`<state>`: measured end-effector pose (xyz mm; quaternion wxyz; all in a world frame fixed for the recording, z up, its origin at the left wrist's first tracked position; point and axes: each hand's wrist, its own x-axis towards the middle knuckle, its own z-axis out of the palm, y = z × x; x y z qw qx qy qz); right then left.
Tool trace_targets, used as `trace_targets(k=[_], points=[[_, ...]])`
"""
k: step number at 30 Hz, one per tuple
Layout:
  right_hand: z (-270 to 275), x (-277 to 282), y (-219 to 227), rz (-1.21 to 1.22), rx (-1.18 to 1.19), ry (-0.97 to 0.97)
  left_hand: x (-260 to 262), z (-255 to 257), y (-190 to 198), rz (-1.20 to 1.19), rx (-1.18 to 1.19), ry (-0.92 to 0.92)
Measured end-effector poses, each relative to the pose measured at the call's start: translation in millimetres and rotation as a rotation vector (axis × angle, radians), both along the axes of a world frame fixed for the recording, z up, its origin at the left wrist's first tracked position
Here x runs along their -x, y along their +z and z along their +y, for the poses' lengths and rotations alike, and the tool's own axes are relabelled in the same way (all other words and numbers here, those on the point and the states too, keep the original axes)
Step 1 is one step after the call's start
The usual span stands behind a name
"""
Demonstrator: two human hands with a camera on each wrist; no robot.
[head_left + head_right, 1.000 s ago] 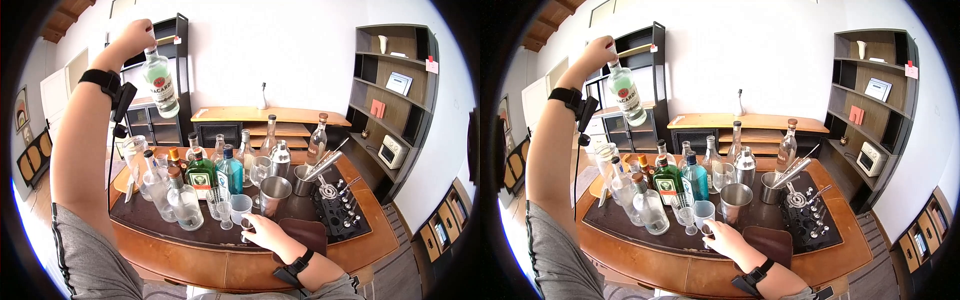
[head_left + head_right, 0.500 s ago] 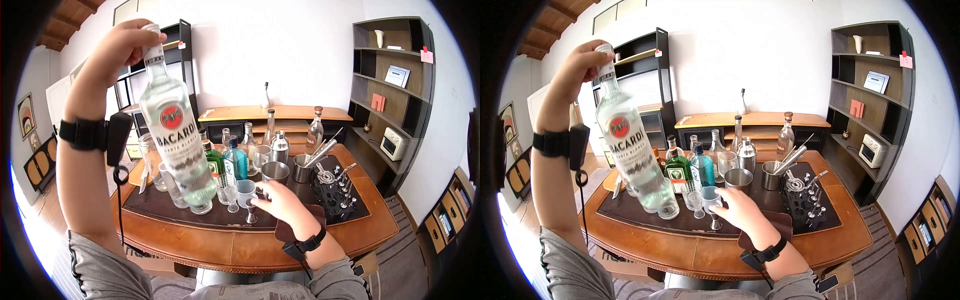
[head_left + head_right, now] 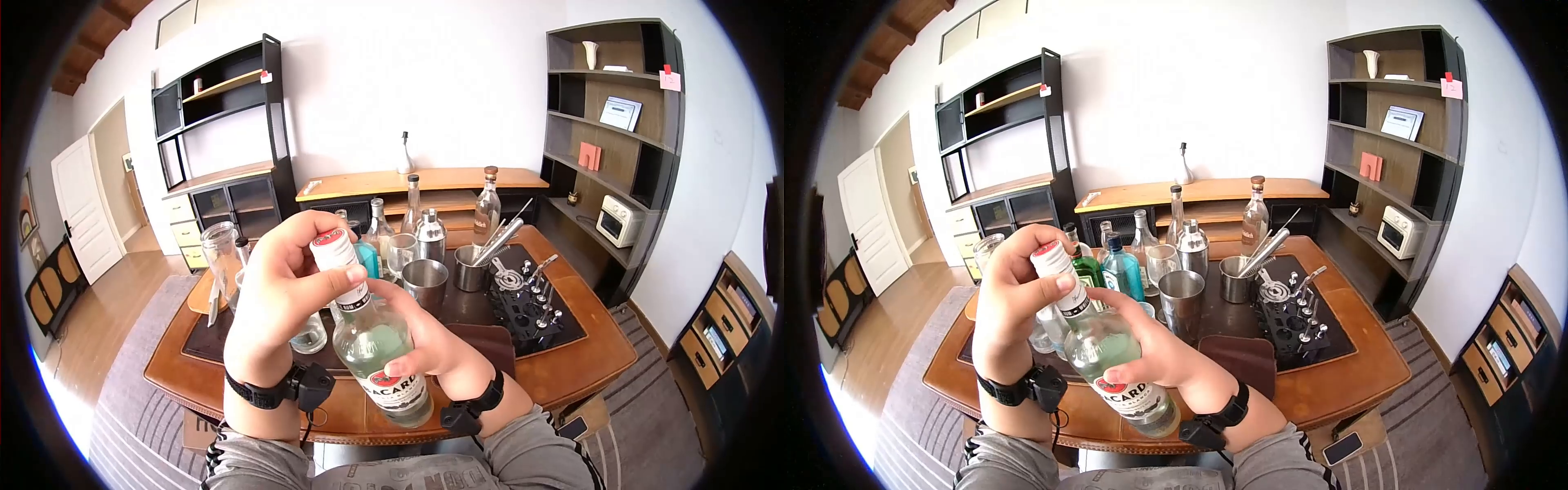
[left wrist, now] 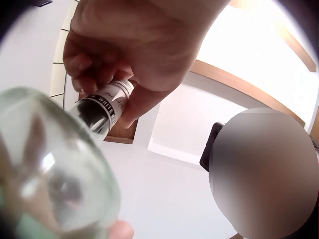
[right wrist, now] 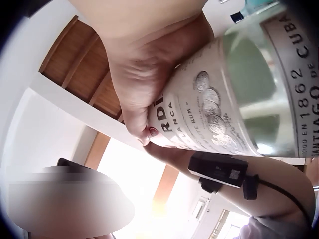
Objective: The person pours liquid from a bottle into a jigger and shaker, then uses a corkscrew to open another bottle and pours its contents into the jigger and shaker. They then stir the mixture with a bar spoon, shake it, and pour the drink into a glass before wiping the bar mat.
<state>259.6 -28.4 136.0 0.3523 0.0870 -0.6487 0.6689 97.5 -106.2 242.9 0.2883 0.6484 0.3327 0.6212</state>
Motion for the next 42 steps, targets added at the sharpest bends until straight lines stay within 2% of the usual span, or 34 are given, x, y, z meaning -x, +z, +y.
trace_targets(k=[3, 6, 8, 9, 11, 12, 15, 16, 19, 21, 23, 24, 25, 27, 28, 29, 31, 32, 35, 36, 39, 42], points=[[2.5, -6.0, -0.1, -0.001, -0.015, -0.182, -6.1, 18.4, -20.7, -0.166, -0.107, -0.074], [10.4, -12.3, -1.7, 0.159, 0.017, -0.241, 1.0, 37.4, -57.4, -0.011, -0.207, -0.195], [14.6, -15.9, -2.8, 0.307, -0.02, -0.303, -4.2, 40.5, -77.4, 0.058, -0.109, -0.304], [12.9, -22.1, 0.9, 0.293, -0.044, -0.362, -10.1, 41.7, -84.2, 0.114, -0.079, -0.335], [13.0, -22.2, -0.3, 0.397, -0.067, -0.458, -13.9, 48.9, -96.5, 0.34, 0.014, -0.385], [12.3, -21.4, -0.4, 0.43, -0.077, -0.503, -18.3, 52.6, -108.9, 0.2, 0.027, -0.425], [10.6, -17.8, -1.1, 0.426, -0.156, -0.511, -15.0, 60.3, -122.2, 0.164, -0.032, -0.447], [13.5, -16.6, -1.4, 0.414, -0.226, -0.482, -15.0, 59.4, -124.8, 0.145, -0.075, -0.416], [15.1, -21.7, 4.5, 0.307, -0.197, -0.482, -14.3, 57.9, -121.7, 0.121, -0.062, -0.359], [14.0, -26.4, 9.2, 0.343, -0.258, -0.645, -12.7, 58.1, -116.0, 0.273, -0.215, -0.103], [13.6, -40.4, 17.8, 0.375, -0.263, -0.735, -6.1, 68.6, -117.3, 0.551, -0.564, 0.201], [15.7, -46.4, 21.1, 0.425, -0.269, -0.795, -6.0, 75.6, -110.7, 0.618, -0.75, 0.29], [20.4, -47.7, 18.0, 0.552, -0.263, -0.882, -7.2, 80.3, -112.1, 0.615, -0.818, 0.365], [20.3, -63.6, 21.4, 0.565, -0.234, -0.918, 0.6, 88.7, -121.6, 0.748, -0.797, 0.461], [24.8, -68.8, 19.8, 0.566, -0.243, -0.962, 1.5, 90.4, -124.3, 0.787, -0.78, 0.467], [27.1, -74.3, 19.5, 0.469, -0.269, -1.038, 1.6, 90.7, -127.6, 0.826, -0.758, 0.473], [29.3, -89.3, 25.9, 0.065, -0.491, -1.316, 0.1, 91.2, -129.7, 0.894, -0.73, 0.493], [25.4, -82.7, 31.5, 0.037, -0.34, -1.396, -0.5, 89.6, -129.0, 0.924, -0.724, 0.506], [33.4, -93.6, 28.7, -0.127, -0.207, -1.352, -2.7, 87.2, -128.0, 0.961, -0.723, 0.521], [33.9, -90.6, 29.0, -0.02, -0.18, -1.306, -3.2, 87.5, -128.8, 0.947, -0.72, 0.503], [35.2, -90.3, 25.5, 0.1, -0.263, -1.296, -5.8, 83.4, -127.1, 0.931, -0.708, 0.443], [27.7, -93.5, 28.2, 0.084, -0.241, -1.284, -8.9, 79.5, -126.1, 0.916, -0.688, 0.391]])
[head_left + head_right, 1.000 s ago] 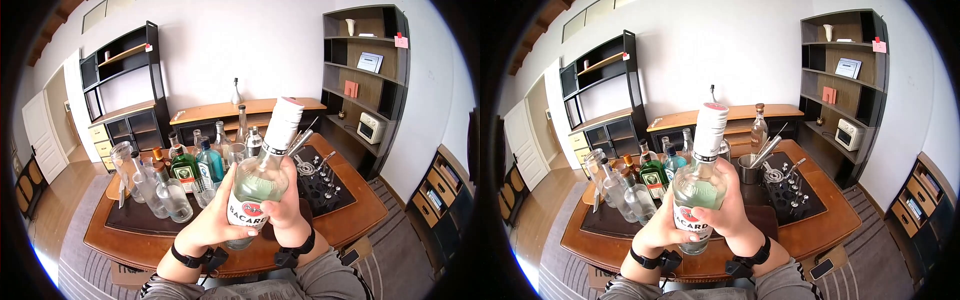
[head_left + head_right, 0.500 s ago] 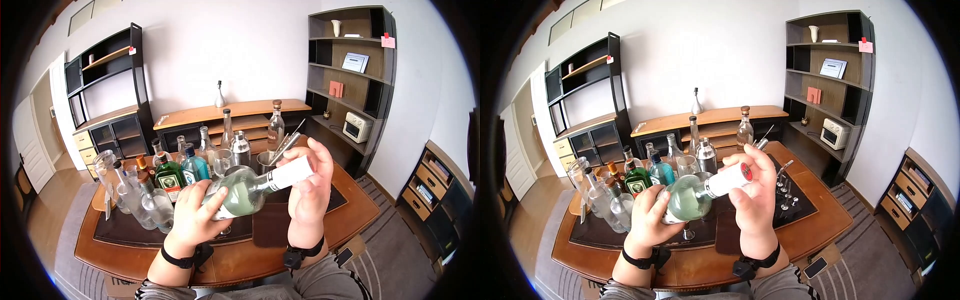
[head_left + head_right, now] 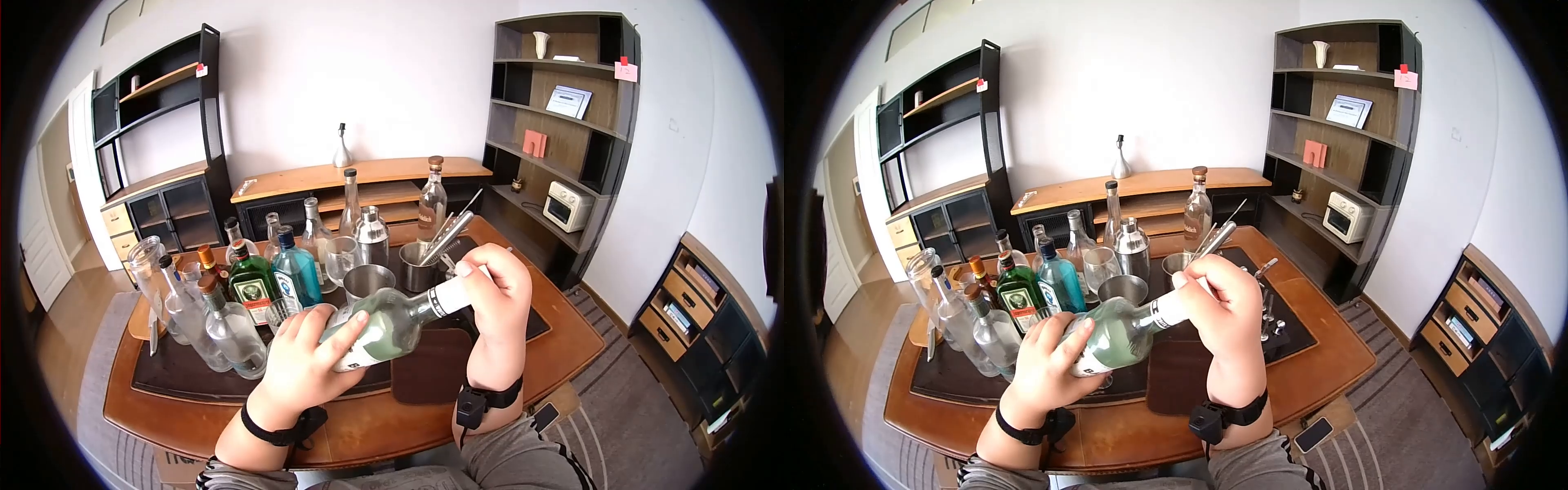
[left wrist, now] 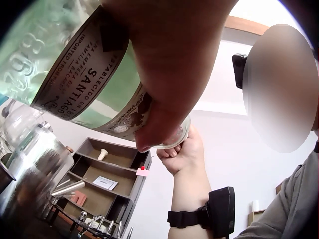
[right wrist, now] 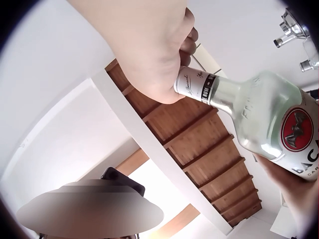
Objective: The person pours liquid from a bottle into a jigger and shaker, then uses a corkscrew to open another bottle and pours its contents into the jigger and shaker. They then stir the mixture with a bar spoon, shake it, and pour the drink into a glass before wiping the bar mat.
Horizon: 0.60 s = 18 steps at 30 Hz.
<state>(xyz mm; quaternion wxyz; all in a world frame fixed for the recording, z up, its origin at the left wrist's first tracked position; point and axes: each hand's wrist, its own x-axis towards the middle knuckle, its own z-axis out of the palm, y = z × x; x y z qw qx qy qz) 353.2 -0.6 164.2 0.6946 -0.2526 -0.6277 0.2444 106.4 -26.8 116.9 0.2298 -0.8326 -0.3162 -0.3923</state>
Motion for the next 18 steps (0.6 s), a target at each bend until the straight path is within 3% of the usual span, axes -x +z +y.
trace_targets(k=[3, 11, 18], points=[[4.8, -6.1, -1.8, -0.076, -0.175, 0.041, 0.5, -1.3, 0.7, -0.016, 0.06, -0.061], [12.0, -23.5, -6.3, -0.196, -0.316, 0.304, 9.5, -3.6, 11.2, -0.079, 0.269, -0.229], [5.1, -22.9, -1.6, -0.15, -0.306, 0.422, 16.5, -5.9, 15.5, -0.066, 0.25, -0.168]])
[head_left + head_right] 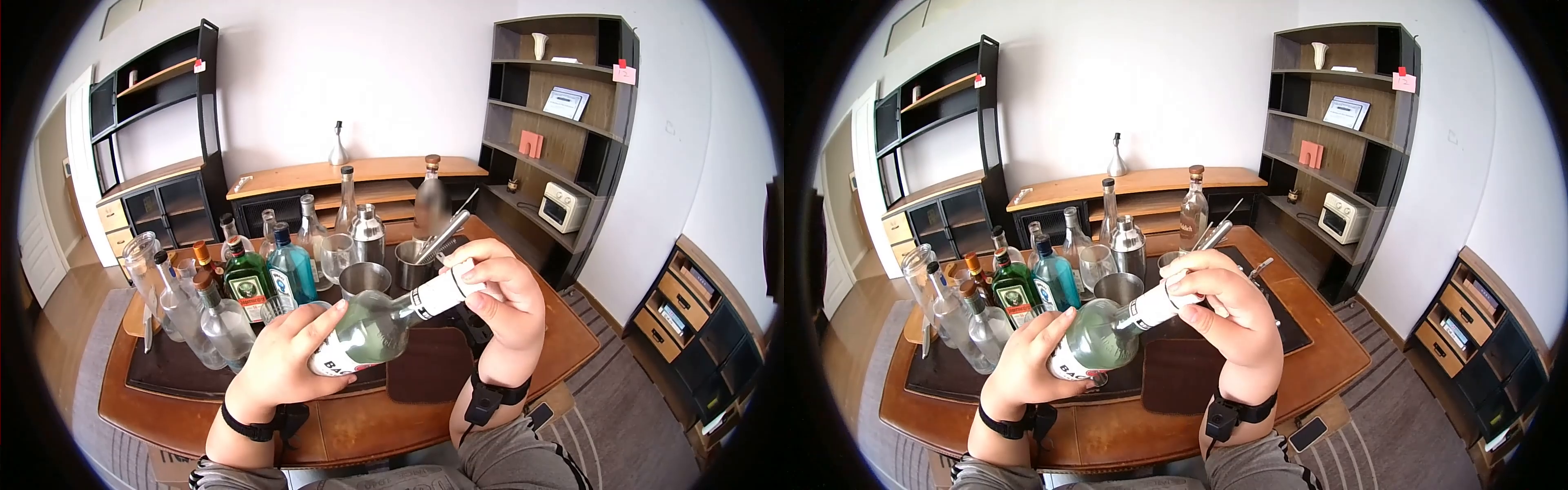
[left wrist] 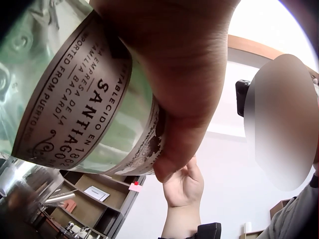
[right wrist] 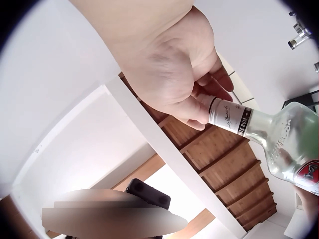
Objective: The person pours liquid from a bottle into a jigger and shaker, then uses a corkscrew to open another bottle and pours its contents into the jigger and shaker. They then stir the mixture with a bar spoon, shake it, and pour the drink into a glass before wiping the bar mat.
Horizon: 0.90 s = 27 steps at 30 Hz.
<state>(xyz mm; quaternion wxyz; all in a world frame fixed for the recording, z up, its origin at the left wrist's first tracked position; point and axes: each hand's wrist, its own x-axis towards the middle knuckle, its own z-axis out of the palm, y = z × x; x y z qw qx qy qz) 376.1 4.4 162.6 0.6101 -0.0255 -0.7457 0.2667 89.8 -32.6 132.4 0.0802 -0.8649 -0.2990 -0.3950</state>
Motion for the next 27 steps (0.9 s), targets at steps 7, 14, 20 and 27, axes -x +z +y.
trace_targets(k=[7, 14, 20, 27], points=[[-6.8, 4.0, 3.5, 0.025, 0.135, -0.163, -1.4, 3.8, -2.7, 0.02, -0.038, 0.034], [-5.6, 3.1, 3.0, -0.085, 0.129, -0.412, -1.4, 6.5, -5.2, 0.029, -0.03, 0.076], [0.5, 3.7, -1.1, 0.081, 0.097, -0.077, 0.3, 8.8, -6.4, -0.004, -0.059, 0.07], [-2.7, 18.1, 1.2, 0.129, 0.196, -0.261, -3.8, 6.2, -5.5, 0.022, -0.039, 0.057]])
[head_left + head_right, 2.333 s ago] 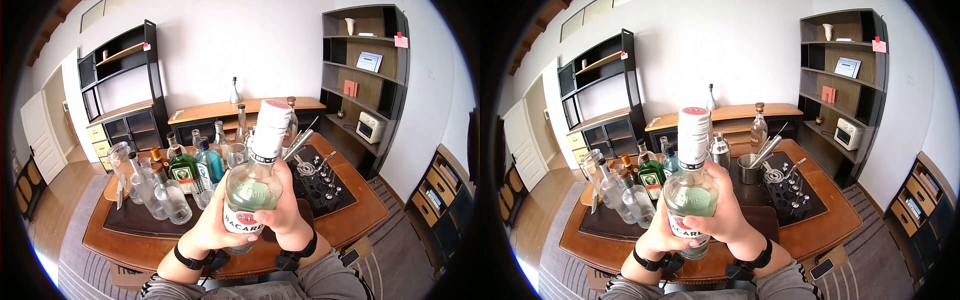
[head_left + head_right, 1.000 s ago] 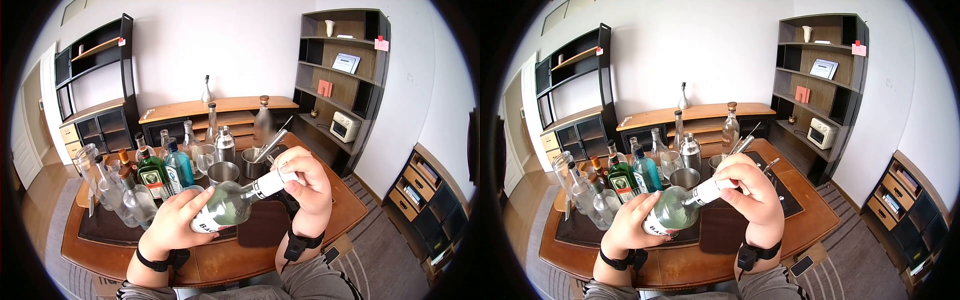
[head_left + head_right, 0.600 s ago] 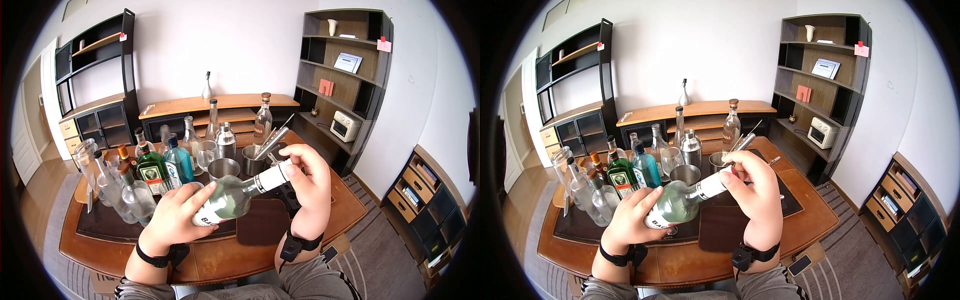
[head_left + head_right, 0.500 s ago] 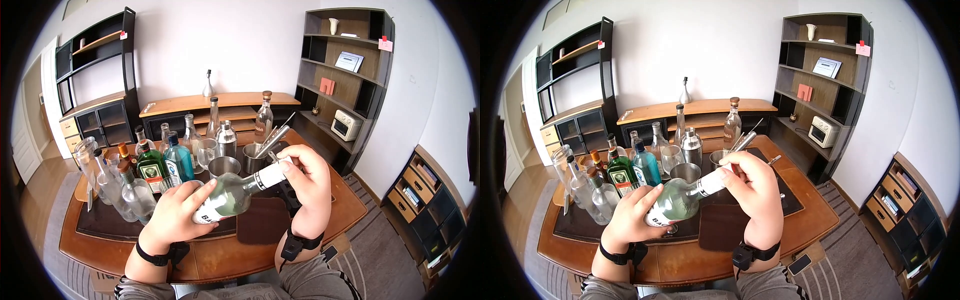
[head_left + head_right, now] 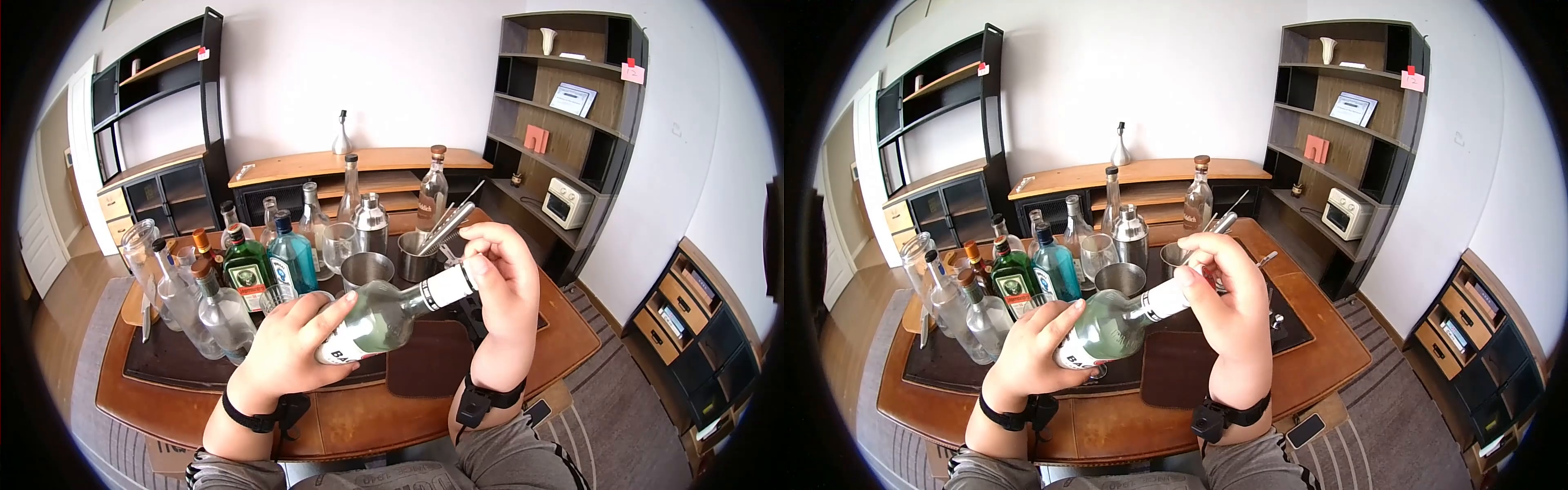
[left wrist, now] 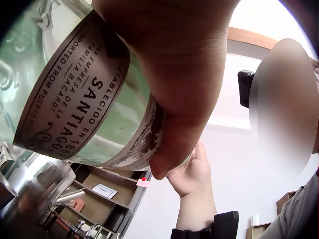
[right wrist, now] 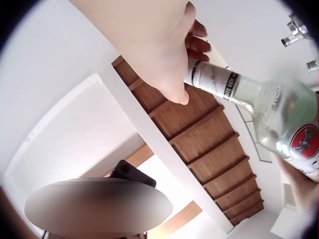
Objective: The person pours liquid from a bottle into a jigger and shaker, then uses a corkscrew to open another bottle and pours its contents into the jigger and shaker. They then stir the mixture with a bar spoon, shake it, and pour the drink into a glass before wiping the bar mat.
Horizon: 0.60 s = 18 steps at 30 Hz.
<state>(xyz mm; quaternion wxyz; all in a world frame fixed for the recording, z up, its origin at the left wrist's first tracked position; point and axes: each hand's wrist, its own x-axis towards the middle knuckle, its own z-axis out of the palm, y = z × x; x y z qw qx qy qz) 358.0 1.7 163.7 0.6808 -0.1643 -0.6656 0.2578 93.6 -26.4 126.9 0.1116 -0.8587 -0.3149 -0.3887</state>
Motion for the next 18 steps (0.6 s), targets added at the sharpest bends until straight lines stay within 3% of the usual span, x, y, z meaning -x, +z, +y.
trace_targets(k=[3, 6, 13, 18], points=[[2.5, 0.2, -1.5, -0.115, 0.063, -0.266, 0.2, 1.8, -2.2, 0.026, 0.001, -0.005], [-1.0, -1.7, 0.4, -0.124, 0.094, -0.22, 2.3, 2.9, -2.8, 0.043, 0.011, -0.003], [-0.5, -10.2, -1.5, 0.105, -0.074, 0.012, 2.5, 1.5, 0.5, -0.004, 0.007, 0.01], [-1.1, -18.8, 0.0, 0.2, -0.097, -0.162, 8.0, -0.3, 1.1, -0.024, -0.021, 0.077]])
